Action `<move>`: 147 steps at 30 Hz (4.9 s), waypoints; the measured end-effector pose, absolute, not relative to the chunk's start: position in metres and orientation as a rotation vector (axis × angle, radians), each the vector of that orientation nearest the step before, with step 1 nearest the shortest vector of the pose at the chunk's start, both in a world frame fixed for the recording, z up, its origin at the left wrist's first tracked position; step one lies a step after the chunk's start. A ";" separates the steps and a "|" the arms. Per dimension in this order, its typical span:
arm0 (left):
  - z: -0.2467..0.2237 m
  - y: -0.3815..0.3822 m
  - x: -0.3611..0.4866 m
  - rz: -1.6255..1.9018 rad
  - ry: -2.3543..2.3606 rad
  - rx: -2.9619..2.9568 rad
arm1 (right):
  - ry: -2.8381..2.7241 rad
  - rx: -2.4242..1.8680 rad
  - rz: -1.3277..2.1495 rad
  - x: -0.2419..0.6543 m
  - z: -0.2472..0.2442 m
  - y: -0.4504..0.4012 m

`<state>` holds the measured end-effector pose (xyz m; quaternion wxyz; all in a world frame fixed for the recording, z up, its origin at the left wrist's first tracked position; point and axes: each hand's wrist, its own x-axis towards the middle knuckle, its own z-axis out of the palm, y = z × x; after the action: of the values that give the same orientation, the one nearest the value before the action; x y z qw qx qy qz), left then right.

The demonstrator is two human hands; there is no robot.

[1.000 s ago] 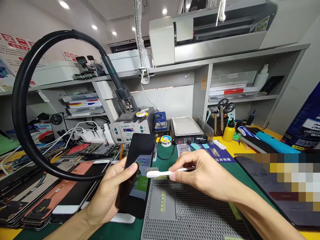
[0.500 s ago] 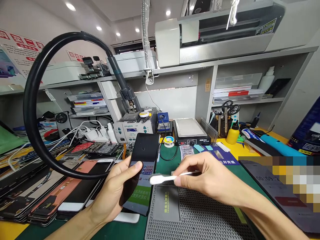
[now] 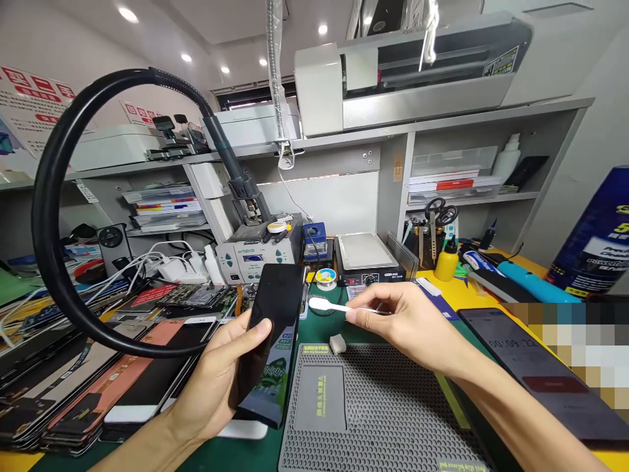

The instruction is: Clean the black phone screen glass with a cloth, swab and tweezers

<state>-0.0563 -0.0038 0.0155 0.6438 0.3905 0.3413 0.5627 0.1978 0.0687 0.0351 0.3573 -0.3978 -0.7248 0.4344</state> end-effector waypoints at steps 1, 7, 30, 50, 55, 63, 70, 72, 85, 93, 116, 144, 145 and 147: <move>0.016 -0.004 -0.056 1.283 0.780 0.882 | -1.860 -1.016 1.149 0.198 0.036 0.067; 0.016 -0.004 -0.056 1.315 0.841 0.867 | -1.985 -0.909 1.294 0.185 0.030 0.053; 0.014 -0.007 -0.057 1.357 0.854 0.904 | -2.064 -0.886 1.421 0.182 0.021 0.055; 0.011 -0.003 -0.058 1.348 0.861 0.875 | -2.094 -0.934 1.366 0.190 0.018 0.065; 0.010 -0.002 -0.059 1.355 0.827 0.852 | -2.064 -0.960 1.322 0.198 0.022 0.071; 0.012 -0.002 -0.056 1.355 0.835 0.866 | -2.069 -0.861 1.433 0.180 0.022 0.056; 0.010 -0.002 -0.056 1.341 0.781 0.832 | -2.055 -0.914 1.408 0.194 0.026 0.068; 0.012 -0.002 -0.057 1.348 0.780 0.818 | -2.034 -0.919 1.415 0.196 0.028 0.068; 0.016 -0.004 -0.056 1.343 0.743 0.781 | -2.047 -0.859 1.487 0.185 0.022 0.060; 0.022 -0.005 -0.057 1.391 0.702 0.702 | -1.866 -0.858 1.485 0.193 0.028 0.063; 0.019 -0.007 -0.057 1.373 0.700 0.785 | -1.999 -0.916 1.403 0.193 0.029 0.061; 0.012 -0.006 -0.057 1.324 0.829 0.933 | -2.098 -0.915 1.277 0.191 0.025 0.064; 0.011 -0.006 -0.057 1.325 0.830 0.933 | -2.108 -0.925 1.259 0.192 0.025 0.065; 0.011 -0.006 -0.057 1.325 0.835 0.931 | -2.114 -0.945 1.228 0.196 0.026 0.068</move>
<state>-0.0568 -0.0064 0.0109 0.6128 0.4039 0.3623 0.5746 0.1956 0.0678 0.0259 0.2571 -0.3484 -0.7794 0.4529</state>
